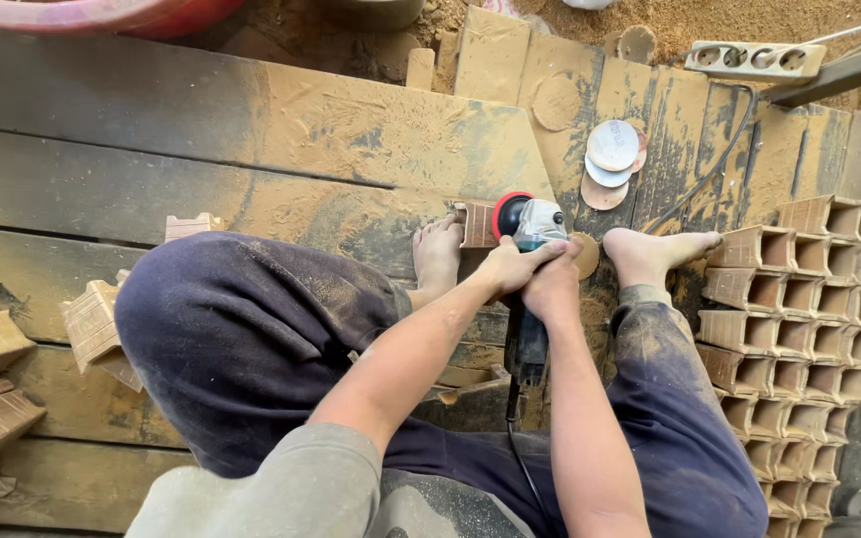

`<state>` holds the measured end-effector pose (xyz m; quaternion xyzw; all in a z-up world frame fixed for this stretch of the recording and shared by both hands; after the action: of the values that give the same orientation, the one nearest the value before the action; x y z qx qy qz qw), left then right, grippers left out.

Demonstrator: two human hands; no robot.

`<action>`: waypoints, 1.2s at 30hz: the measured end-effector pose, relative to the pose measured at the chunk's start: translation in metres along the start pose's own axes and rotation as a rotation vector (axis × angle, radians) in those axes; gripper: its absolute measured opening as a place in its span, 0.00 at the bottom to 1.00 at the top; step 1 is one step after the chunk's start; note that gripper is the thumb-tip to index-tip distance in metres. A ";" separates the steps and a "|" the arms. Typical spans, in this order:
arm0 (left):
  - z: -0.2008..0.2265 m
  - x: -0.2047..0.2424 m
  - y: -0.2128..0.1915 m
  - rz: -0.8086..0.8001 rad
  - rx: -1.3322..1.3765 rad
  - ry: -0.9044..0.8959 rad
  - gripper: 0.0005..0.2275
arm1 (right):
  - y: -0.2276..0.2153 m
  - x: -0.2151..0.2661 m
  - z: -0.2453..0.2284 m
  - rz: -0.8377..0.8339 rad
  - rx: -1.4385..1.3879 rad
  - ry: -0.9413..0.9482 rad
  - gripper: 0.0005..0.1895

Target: The person sands small wooden planter-like objects using a power sander while sitting on a wooden platform.

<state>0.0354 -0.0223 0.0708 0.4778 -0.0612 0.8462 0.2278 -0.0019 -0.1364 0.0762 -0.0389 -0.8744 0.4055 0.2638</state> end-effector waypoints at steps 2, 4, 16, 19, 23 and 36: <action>-0.004 0.002 -0.007 0.018 -0.004 -0.001 0.50 | 0.003 0.005 -0.012 -0.022 0.027 0.000 0.42; -0.007 0.008 -0.015 0.036 -0.022 -0.003 0.50 | 0.007 0.015 -0.034 -0.039 0.042 0.005 0.43; -0.021 0.036 0.000 -0.007 -0.012 -0.036 0.49 | 0.002 0.047 -0.019 -0.014 0.031 0.066 0.42; -0.031 0.034 0.000 0.010 -0.024 -0.048 0.48 | 0.007 0.050 -0.017 -0.033 0.035 0.039 0.41; -0.044 0.035 -0.006 0.117 -0.001 -0.072 0.47 | 0.012 0.059 -0.032 -0.125 0.040 0.019 0.40; -0.036 -0.062 -0.050 0.641 -1.389 0.503 0.32 | -0.027 0.047 0.088 0.246 -0.264 0.293 0.49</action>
<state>0.0563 0.0137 -0.0060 -0.0187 -0.6545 0.7214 0.2257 -0.0816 -0.2025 0.0692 -0.2379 -0.8608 0.3065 0.3293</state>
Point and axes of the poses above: each hand's wrist, its own x-axis away from the middle knuckle, its own y-axis out of the palm, z = x × y, the point moved 1 cm from there along -x, towards the middle knuckle, and after that the axes turned 7 degrees about -y, right-handed, at the moved point
